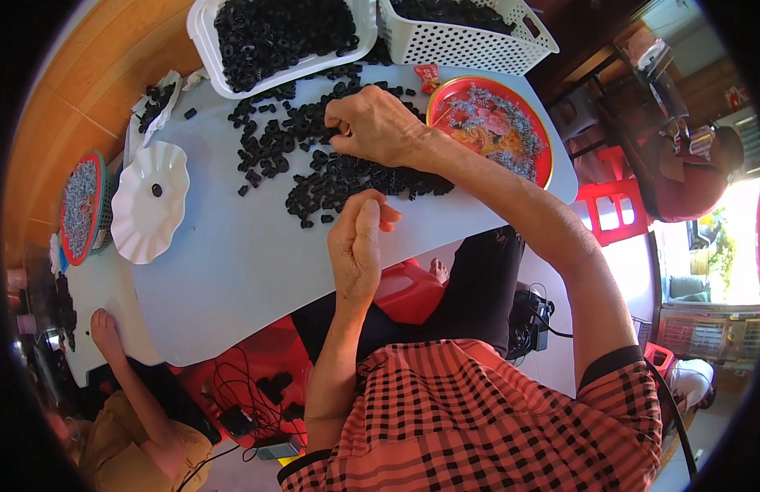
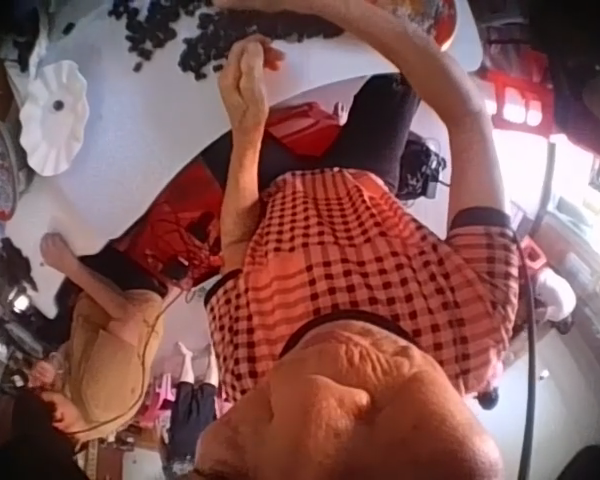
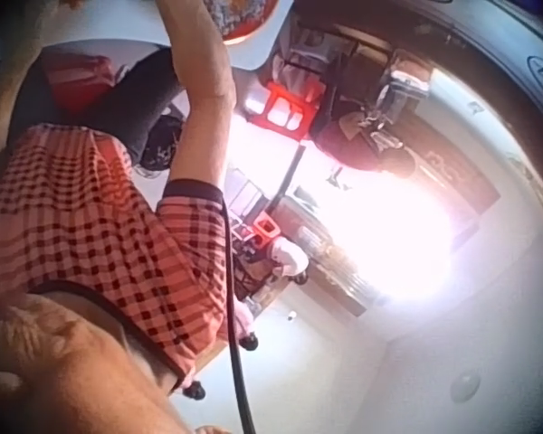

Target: The person assembles small plastic components by picking up individual pieces from the table and pressing them together by hand.

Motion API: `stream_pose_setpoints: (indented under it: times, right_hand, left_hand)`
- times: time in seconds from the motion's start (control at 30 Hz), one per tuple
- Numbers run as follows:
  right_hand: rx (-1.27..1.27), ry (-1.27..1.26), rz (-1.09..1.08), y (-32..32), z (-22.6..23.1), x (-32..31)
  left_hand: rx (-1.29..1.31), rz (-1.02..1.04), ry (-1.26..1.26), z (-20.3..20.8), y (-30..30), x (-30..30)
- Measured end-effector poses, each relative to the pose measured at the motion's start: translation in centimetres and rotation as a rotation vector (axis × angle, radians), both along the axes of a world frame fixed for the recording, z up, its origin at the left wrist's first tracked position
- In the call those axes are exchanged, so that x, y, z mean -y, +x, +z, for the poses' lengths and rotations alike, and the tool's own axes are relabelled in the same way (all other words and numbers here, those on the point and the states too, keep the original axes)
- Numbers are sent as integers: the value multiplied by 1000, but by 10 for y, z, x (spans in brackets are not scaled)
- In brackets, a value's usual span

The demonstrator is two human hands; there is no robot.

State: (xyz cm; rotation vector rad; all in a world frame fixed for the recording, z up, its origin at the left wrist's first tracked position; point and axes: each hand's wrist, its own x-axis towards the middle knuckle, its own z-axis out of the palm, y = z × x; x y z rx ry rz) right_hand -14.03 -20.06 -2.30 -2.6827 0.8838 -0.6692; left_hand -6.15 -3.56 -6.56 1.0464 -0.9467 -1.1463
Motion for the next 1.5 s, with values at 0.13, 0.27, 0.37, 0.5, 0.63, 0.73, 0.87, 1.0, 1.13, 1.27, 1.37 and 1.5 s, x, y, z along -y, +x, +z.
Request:
stream_pose_setpoints:
  times: [0.13,0.27,0.37,0.5,0.63,0.73,0.87,1.0,1.13,1.27,1.37,1.5]
  right_hand:
    - [271,113,65,-16,10,-25]
    - [310,205,49,-33,1,-52]
    - [409,169,2,-36,-5,-56]
    - [347,19,72,-25,0,-32]
    - [110,0,124,-4,-4,-13]
    - [-311,-107,113,14,-8,-7]
    - [-312,-134,118,16,-9,-4]
    - [83,39,136,-2,-11,-12]
    - [281,255,119,-27,3,-36]
    - [317,416,104,-53,13,-65]
    - [413,469,111,-64,8,-84]
    - [599,513,4,-74,6,-101]
  left_hand:
    - [-84,78,-33,0,-2,2]
    - [-149,92,-24,1,-4,7]
    - [-1,68,-58,0,-4,5]
    - [7,81,-57,-1,-4,4]
    - [14,59,-40,-3,-4,3]
    - [13,48,-45,-2,-3,3]
    - [8,28,-36,1,-3,2]
    - [20,27,-49,2,-3,2]
    - [-20,100,-69,-2,-3,2]
    - [90,216,-128,2,-8,1]
    - [248,104,-164,0,-7,2]
    - [269,93,-162,1,-7,0]
